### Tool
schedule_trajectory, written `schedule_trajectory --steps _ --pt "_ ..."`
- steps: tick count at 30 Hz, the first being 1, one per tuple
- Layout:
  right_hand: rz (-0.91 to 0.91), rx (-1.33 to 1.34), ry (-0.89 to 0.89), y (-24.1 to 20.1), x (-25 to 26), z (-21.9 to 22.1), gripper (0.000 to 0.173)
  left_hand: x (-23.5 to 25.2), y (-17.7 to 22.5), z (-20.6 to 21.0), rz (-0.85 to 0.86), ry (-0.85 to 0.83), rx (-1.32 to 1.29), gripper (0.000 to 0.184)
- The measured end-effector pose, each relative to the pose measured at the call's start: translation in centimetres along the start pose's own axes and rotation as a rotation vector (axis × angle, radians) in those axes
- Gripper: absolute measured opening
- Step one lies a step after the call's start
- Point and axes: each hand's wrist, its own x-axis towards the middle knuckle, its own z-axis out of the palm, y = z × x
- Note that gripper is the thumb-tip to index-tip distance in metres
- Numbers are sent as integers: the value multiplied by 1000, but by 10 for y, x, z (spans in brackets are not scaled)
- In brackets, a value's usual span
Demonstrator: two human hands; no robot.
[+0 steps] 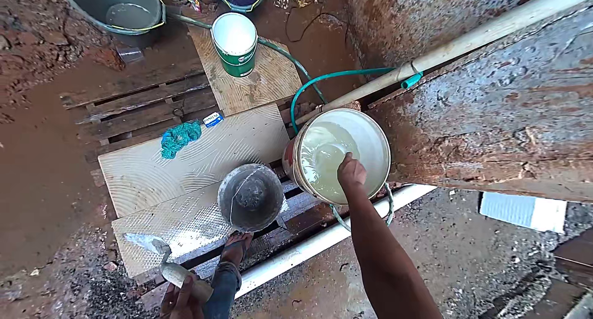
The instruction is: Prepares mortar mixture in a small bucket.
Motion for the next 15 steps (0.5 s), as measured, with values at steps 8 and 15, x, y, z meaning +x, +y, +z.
schedule_trajectory --steps 8,15 --pt "60 422 -167 33 8 15 34 6 1 -3 14 41 -22 36" --pt "98 892 1 58 -56 -21 29 3 -4 -11 0 68 -31 43"
